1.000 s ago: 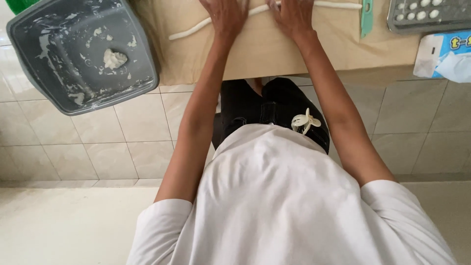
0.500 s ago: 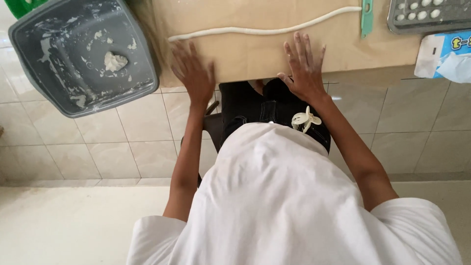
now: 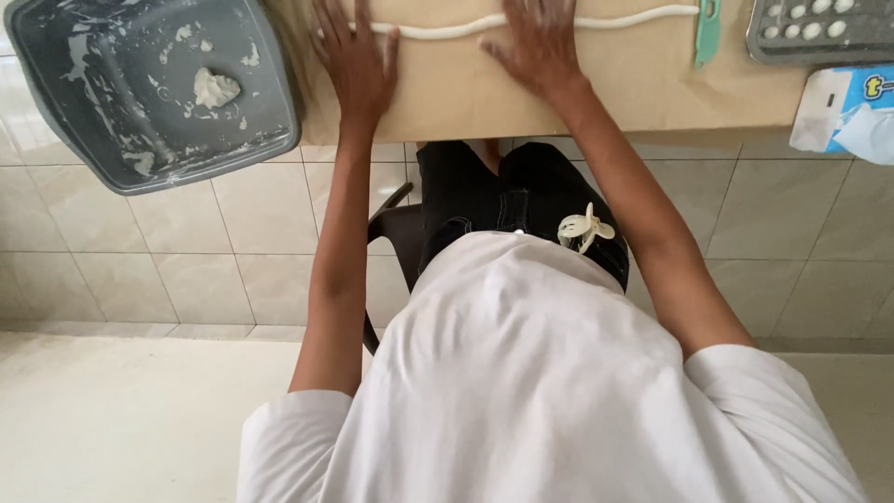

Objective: Rolling a piece of dough into a long, thin rope and cutting it into small pieces using a plastic scraper.

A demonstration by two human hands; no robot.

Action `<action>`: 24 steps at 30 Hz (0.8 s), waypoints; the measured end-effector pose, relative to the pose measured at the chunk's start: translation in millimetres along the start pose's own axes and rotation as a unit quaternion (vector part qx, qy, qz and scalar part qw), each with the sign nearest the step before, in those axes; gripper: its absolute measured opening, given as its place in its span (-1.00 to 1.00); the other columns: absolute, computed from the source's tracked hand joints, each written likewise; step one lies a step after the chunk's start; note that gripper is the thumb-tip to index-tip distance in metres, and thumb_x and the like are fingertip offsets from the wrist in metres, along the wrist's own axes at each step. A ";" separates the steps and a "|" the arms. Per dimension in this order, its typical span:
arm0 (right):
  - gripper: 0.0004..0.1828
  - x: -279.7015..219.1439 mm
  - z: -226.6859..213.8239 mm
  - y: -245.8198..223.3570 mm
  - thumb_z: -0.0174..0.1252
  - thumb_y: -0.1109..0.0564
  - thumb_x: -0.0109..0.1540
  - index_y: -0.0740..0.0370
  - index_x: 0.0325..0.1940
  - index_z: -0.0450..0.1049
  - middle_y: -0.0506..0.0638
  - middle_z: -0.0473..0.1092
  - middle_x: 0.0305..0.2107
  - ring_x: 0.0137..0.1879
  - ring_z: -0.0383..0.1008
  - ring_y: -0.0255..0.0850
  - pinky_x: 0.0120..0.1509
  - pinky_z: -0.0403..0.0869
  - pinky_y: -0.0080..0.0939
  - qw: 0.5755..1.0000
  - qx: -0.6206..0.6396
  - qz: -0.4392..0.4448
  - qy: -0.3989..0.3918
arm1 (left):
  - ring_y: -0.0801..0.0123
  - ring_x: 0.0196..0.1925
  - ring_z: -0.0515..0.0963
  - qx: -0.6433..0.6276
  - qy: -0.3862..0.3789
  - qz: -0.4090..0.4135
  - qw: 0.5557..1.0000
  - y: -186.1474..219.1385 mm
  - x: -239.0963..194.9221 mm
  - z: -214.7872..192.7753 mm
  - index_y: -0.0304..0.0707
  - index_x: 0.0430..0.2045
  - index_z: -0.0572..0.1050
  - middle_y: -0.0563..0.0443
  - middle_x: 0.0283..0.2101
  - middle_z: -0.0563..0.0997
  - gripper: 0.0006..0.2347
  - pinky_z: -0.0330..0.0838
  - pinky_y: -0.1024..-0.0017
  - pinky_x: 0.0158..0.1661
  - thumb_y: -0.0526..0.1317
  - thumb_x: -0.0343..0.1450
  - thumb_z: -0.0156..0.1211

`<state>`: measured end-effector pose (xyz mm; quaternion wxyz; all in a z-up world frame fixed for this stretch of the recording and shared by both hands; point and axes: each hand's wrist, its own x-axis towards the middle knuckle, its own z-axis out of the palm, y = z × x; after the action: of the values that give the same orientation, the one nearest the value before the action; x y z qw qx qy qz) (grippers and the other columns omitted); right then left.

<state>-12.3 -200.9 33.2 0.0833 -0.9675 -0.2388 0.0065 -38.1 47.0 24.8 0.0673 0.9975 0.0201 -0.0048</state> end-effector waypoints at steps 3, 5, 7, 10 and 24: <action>-0.21 -31.5 -21.4 -16.7 -0.43 -0.42 0.18 0.10 0.31 -0.22 0.18 -0.24 0.19 0.30 -0.20 0.12 0.20 -0.13 0.41 0.995 0.020 -0.006 -0.097 | 0.03 0.31 -0.31 0.003 -0.016 0.021 1.000 -0.6 -36.5 -9.5 -0.04 0.22 -0.14 -0.16 0.26 -0.26 -0.49 -0.15 0.01 0.21 0.15 0.48 -0.26; -0.12 -61.2 -27.3 -20.9 -0.70 -0.50 0.10 0.04 0.34 -0.29 0.13 -0.38 0.23 0.37 -0.34 0.07 0.26 -0.26 0.43 0.992 0.028 -0.019 -0.125 | 0.04 0.32 -0.30 0.018 -0.008 0.039 0.999 1.1 -65.4 -18.1 -0.02 0.23 -0.17 -0.12 0.27 -0.30 -0.46 -0.12 0.00 0.20 0.20 0.46 -0.33; -0.26 -95.2 -23.9 -18.0 -0.41 -0.41 0.20 0.04 0.32 -0.14 0.14 -0.27 0.23 0.36 -0.24 0.03 0.19 -0.18 0.47 0.993 0.068 -0.079 -0.053 | 0.07 0.33 -0.26 0.004 -0.029 0.040 0.999 4.4 -95.5 -30.0 -0.07 0.21 -0.15 -0.18 0.27 -0.26 -0.50 -0.23 0.02 0.22 0.10 0.45 -0.31; -0.19 -120.8 -21.3 8.2 -0.38 -0.45 0.15 0.07 0.31 -0.06 0.09 -0.21 0.24 0.35 -0.32 -0.01 0.22 -0.33 0.41 0.988 0.149 0.028 -0.001 | 0.11 0.33 -0.32 -0.021 -0.072 -0.003 0.997 16.4 -108.7 -38.7 -0.12 0.21 -0.20 -0.17 0.27 -0.28 -0.47 -0.29 0.06 0.21 0.12 0.42 -0.40; -0.31 -98.9 -37.1 80.3 -0.33 -0.30 0.29 0.29 0.26 -0.09 0.28 -0.07 0.17 0.25 -0.11 0.20 0.13 -0.16 0.39 0.987 0.020 0.157 0.018 | 0.15 0.31 -0.25 0.055 0.009 0.072 0.996 88.8 -6.4 20.0 0.04 0.18 -0.06 -0.13 0.25 -0.20 -0.52 -0.15 0.00 0.22 0.20 0.47 -0.22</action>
<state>-61.0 -322.6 53.9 0.1045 -0.9911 -0.0822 0.0069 -41.1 -43.9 17.0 0.0125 0.9986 -0.0510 0.0080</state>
